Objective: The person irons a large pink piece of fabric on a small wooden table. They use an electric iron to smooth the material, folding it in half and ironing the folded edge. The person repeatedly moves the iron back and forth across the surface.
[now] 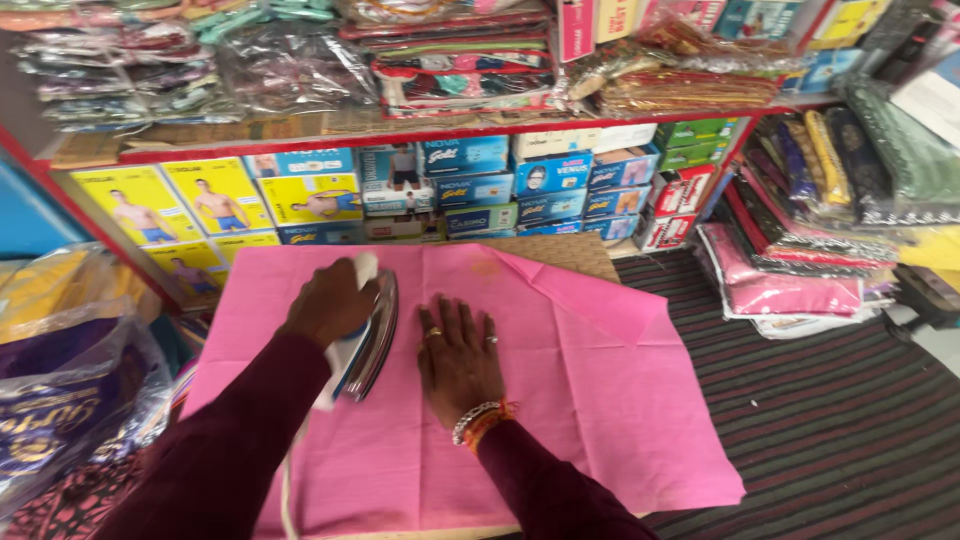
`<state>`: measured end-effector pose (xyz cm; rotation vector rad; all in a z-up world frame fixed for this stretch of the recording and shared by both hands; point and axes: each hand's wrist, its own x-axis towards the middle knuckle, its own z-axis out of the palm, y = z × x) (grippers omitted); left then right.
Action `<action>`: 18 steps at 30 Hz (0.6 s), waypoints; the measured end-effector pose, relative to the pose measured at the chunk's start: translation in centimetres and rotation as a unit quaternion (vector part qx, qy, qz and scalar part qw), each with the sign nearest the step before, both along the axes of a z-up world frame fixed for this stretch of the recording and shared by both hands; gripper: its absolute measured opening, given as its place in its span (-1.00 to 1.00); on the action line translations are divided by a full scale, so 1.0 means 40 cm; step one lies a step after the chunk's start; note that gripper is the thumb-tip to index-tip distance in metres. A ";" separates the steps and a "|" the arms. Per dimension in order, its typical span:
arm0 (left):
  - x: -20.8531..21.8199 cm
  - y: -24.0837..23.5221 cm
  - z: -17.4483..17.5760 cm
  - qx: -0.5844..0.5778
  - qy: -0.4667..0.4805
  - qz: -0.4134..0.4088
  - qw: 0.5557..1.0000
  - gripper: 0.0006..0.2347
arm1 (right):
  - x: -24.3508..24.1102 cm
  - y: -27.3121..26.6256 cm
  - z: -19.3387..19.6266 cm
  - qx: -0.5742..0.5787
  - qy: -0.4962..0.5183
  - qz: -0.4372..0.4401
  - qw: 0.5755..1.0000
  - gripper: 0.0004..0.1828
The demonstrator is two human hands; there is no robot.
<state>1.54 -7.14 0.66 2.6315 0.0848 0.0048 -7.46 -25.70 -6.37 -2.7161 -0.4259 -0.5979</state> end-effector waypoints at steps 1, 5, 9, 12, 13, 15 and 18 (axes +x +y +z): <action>-0.021 -0.005 0.000 0.008 0.011 -0.003 1.000 -0.56 | 0.001 0.000 -0.001 0.013 0.002 0.000 1.000 -0.40; -0.062 -0.024 -0.003 0.026 0.014 -0.012 0.999 -0.58 | 0.008 0.001 -0.017 0.045 0.009 -0.018 0.999 -0.41; 0.003 -0.037 -0.026 0.009 0.002 -0.006 1.000 -0.59 | 0.016 -0.008 -0.036 0.024 -0.011 -0.029 0.999 -0.38; 0.081 -0.044 -0.060 0.002 -0.043 -0.014 0.999 -0.57 | 0.022 -0.001 -0.049 0.017 -0.019 -0.033 0.999 -0.36; 0.099 -0.042 -0.073 0.003 -0.064 -0.019 0.998 -0.56 | 0.025 -0.005 -0.052 0.012 -0.027 -0.032 0.999 -0.36; 0.116 -0.035 -0.091 0.009 -0.067 -0.025 0.997 -0.57 | 0.023 -0.001 -0.051 0.009 -0.043 -0.035 0.998 -0.35; 0.079 -0.040 -0.098 0.018 -0.088 -0.042 0.995 -0.60 | 0.022 -0.007 -0.035 0.008 -0.053 -0.051 0.997 -0.36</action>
